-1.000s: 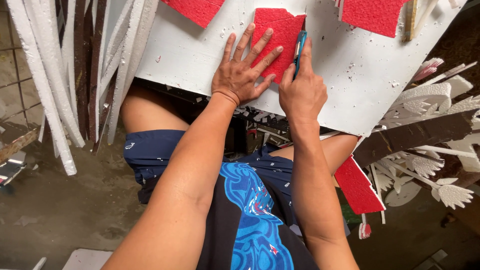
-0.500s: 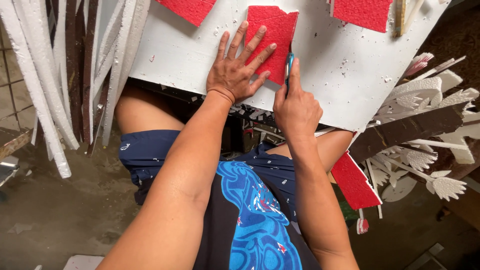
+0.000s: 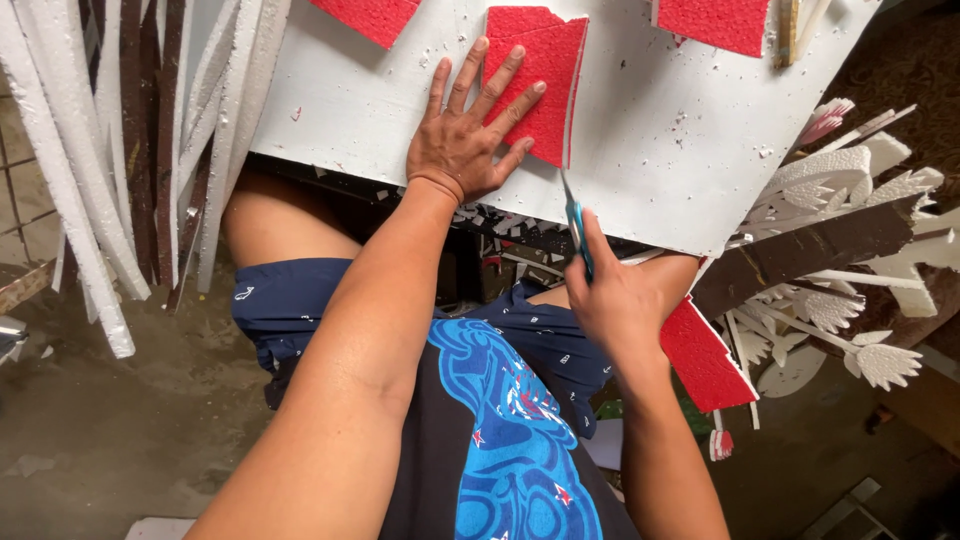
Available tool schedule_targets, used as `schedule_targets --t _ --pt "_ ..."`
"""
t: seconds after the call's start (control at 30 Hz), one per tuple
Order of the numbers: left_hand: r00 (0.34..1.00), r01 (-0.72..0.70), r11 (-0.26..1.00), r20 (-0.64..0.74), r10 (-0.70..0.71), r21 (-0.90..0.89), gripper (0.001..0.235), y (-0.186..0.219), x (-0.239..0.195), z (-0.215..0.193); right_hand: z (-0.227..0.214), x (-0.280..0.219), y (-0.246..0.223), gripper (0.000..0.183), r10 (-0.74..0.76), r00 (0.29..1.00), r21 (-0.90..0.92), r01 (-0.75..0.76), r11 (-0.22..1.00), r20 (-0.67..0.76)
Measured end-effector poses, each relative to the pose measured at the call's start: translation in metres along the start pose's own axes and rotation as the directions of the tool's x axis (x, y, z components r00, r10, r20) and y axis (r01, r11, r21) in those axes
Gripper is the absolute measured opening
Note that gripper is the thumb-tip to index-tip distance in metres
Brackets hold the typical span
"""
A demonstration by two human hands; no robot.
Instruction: Cutting and trimming small rectangular pieces of red foam using a utility knife on a white surface.
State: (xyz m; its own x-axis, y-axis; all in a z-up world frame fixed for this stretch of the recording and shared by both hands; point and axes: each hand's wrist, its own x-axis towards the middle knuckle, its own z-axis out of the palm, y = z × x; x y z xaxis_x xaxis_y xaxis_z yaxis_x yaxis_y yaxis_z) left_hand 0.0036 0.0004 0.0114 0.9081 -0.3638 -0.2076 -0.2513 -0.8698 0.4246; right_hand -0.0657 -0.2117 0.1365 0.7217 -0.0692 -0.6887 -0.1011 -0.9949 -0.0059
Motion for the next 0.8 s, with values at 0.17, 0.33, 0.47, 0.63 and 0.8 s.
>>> schedule_targets --t 0.17,0.33,0.47,0.63,0.8 --pt "0.999 0.024 1.000 0.029 -0.024 0.018 0.063 0.000 -0.001 -0.003 -0.028 -0.024 0.020 0.041 0.080 0.992 0.178 -0.096 0.979 0.093" --pt "0.998 0.064 0.995 0.001 -0.065 0.079 0.069 -0.001 0.001 0.007 -0.007 0.035 0.018 0.027 0.056 0.982 0.438 0.030 0.899 -0.183" --pt "0.995 0.070 0.993 -0.083 -0.063 0.091 0.071 -0.009 0.002 0.018 0.010 0.115 -0.009 0.019 -0.043 0.843 0.521 0.371 0.769 -0.537" --pt "0.996 0.075 0.987 -0.051 -0.068 0.145 0.079 -0.009 0.002 0.022 0.016 0.156 -0.034 0.019 -0.084 0.699 0.458 0.550 0.699 -0.710" --pt "0.993 0.048 0.997 -0.109 -0.040 0.066 0.074 -0.005 0.000 0.018 0.023 0.161 -0.033 0.013 -0.182 0.656 0.343 0.586 0.734 -0.732"
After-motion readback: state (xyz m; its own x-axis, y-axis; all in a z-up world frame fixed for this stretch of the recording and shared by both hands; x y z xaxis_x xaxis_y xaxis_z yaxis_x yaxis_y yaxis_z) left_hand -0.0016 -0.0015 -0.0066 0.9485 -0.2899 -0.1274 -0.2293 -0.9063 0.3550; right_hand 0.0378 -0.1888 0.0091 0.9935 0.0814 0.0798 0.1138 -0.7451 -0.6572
